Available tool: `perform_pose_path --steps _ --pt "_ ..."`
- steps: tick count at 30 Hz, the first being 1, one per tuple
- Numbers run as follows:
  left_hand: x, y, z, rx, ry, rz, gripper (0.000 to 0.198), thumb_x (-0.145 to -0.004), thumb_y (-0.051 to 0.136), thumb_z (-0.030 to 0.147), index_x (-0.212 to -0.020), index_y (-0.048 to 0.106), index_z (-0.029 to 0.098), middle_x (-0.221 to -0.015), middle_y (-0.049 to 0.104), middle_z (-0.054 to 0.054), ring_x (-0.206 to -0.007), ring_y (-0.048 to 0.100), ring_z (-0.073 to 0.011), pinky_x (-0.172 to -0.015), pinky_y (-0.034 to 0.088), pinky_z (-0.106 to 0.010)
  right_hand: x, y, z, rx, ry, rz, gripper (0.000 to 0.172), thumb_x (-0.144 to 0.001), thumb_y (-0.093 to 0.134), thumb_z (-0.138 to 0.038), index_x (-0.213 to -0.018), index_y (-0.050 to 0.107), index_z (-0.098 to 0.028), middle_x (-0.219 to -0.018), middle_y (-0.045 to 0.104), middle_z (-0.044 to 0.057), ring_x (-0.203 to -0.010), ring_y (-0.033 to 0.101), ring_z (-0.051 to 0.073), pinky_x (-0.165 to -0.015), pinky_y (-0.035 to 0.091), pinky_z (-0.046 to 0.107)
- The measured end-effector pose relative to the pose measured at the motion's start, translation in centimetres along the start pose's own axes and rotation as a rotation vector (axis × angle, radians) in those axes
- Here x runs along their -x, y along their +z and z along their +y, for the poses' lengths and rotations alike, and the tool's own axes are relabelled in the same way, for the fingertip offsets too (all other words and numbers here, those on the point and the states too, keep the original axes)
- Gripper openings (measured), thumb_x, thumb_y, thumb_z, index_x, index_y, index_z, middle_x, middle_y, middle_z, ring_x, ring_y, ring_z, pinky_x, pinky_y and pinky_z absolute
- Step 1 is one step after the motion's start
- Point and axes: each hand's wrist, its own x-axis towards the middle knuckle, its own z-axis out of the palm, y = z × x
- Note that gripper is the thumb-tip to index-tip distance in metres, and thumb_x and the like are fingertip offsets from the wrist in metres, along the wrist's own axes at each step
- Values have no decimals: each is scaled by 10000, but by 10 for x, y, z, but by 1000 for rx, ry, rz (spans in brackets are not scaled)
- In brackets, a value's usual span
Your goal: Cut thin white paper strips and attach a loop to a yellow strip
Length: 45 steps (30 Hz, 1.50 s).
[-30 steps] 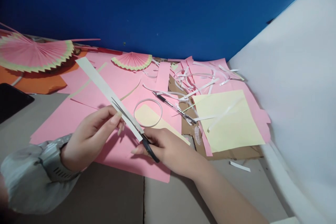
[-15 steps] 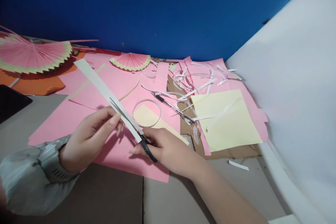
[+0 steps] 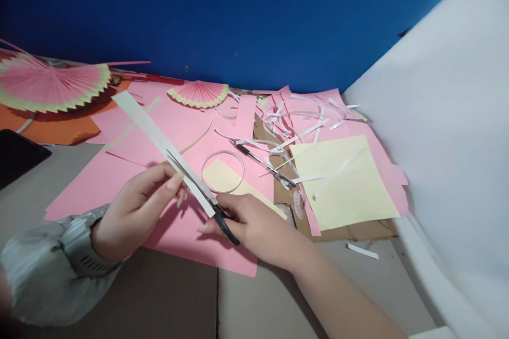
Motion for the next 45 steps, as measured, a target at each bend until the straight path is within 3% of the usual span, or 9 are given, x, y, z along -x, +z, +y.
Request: perform_pose_path --steps 8,14,24,45 --pt "1 -1 1 -28 -9 19 273 -930 367 278 -696 483 197 -638 515 21 -609 489 -118 -610 389 -254 -1 0 1 -62 -6 -14 179 -845 552 -338 -798 580 -168 -759 619 -5 -686 526 140 -613 346 218" --pt "1 -2 1 -29 -20 96 248 -929 375 289 -723 479 199 -669 503 23 -636 489 -113 -620 391 -247 0 1 0 -107 11 -21 185 -827 580 -325 -741 533 -169 -700 579 -33 -633 489 114 -585 320 208" --pt "2 -2 1 -21 23 8 241 -932 359 260 -730 476 198 -666 504 22 -618 482 -113 -608 387 -247 -1 0 4 -93 -20 -65 336 -780 608 -458 -705 446 -173 -637 378 -55 -594 343 91 -540 269 208" --pt "-1 0 1 33 -24 -42 255 -931 354 260 -710 462 192 -667 483 22 -618 470 -111 -609 382 -251 0 0 2 -20 -38 -48 314 -829 545 -466 -741 500 -168 -651 418 -53 -587 354 91 -536 263 211"
